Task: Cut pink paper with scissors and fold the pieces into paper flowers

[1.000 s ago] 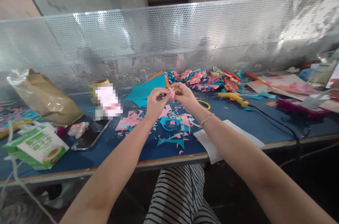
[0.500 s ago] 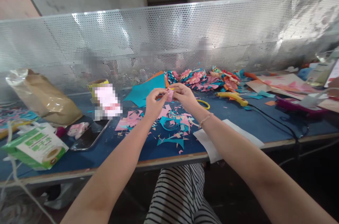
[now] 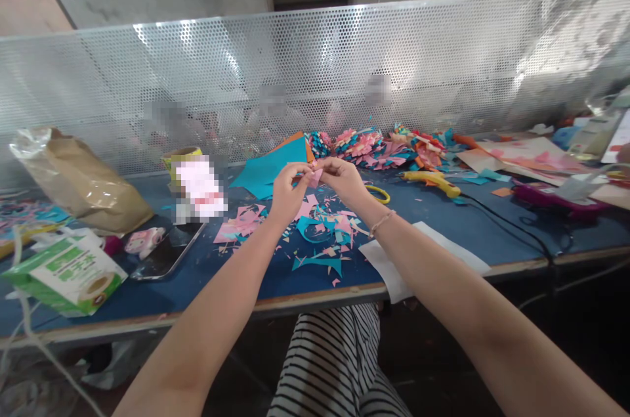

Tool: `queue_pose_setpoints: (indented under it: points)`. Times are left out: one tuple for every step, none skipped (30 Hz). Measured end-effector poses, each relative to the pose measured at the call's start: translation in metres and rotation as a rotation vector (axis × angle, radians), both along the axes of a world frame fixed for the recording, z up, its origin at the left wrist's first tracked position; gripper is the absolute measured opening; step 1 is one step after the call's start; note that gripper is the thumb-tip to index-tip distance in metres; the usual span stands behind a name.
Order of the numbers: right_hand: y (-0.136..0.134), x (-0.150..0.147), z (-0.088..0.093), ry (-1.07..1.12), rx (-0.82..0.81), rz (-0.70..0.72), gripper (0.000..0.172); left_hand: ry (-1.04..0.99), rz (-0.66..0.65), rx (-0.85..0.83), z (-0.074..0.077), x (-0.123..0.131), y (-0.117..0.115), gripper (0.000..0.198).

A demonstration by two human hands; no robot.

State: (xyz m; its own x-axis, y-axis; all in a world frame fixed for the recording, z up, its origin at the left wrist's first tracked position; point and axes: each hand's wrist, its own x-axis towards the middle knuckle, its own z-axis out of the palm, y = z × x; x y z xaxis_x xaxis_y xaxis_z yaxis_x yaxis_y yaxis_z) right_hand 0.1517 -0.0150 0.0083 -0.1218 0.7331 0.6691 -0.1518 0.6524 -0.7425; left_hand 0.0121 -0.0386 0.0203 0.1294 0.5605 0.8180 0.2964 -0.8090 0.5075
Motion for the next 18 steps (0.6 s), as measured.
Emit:
queue_pose_setpoints:
  points:
    - [0.000,0.000,0.000,-0.013,0.007,-0.016,0.010,0.001,0.001,0.000,0.000,0.000,0.000,0.021]
    - [0.001,0.000,-0.001,-0.025,0.014,-0.033,0.009,0.001,0.004,-0.002,0.001,0.000,-0.001,0.022]
    - [0.001,0.000,-0.001,-0.035,0.021,-0.050,0.008,-0.001,0.008,-0.006,0.001,0.000,-0.001,0.023]
    - [0.001,0.000,-0.001,-0.043,0.026,-0.064,0.008,-0.003,0.011,-0.012,0.002,0.001,-0.002,0.023]
    - [0.001,0.000,-0.001,-0.048,0.030,-0.075,0.008,-0.007,0.012,-0.020,0.002,0.001,-0.001,0.024]
    - [0.000,0.000,-0.001,-0.051,0.031,-0.083,0.008,-0.016,0.011,-0.029,0.002,0.001,-0.001,0.024]
    - [-0.001,0.000,0.000,-0.053,0.031,-0.086,0.008,-0.027,0.005,-0.039,0.001,0.001,0.000,0.023]
    - [-0.001,0.000,0.000,-0.055,0.029,-0.085,0.009,-0.045,-0.006,-0.053,0.001,0.001,0.001,0.023]
    - [-0.002,0.000,0.001,-0.058,0.024,-0.083,0.009,-0.072,-0.025,-0.068,0.000,0.001,0.002,0.022]
    - [-0.003,0.000,0.002,-0.064,0.019,-0.079,0.009,-0.103,-0.050,-0.084,-0.001,0.001,0.003,0.022]
    - [-0.004,0.000,0.002,-0.071,0.013,-0.076,0.009,-0.136,-0.077,-0.101,-0.002,0.000,0.005,0.021]
    - [-0.004,0.000,0.003,-0.080,0.006,-0.071,0.009,-0.162,-0.100,-0.117,-0.002,0.000,0.007,0.020]
    - [-0.004,0.000,0.004,-0.090,0.000,-0.068,0.008,-0.176,-0.112,-0.128,-0.003,-0.001,0.008,0.020]
    - [-0.004,0.000,0.004,-0.100,-0.005,-0.069,0.007,-0.178,-0.109,-0.136,-0.004,-0.001,0.010,0.019]
    - [-0.004,0.000,0.004,-0.107,-0.006,-0.073,0.006,-0.174,-0.090,-0.139,-0.004,-0.002,0.011,0.018]
    - [-0.004,0.000,0.004,-0.111,-0.007,-0.078,0.005,-0.171,-0.062,-0.140,-0.005,-0.003,0.012,0.018]
    - [-0.004,0.000,0.004,-0.115,-0.007,-0.085,0.004,-0.175,-0.030,-0.142,-0.005,-0.004,0.013,0.018]
    - [-0.004,0.000,0.004,-0.118,-0.008,-0.090,0.003,-0.183,-0.002,-0.149,-0.005,-0.005,0.014,0.018]
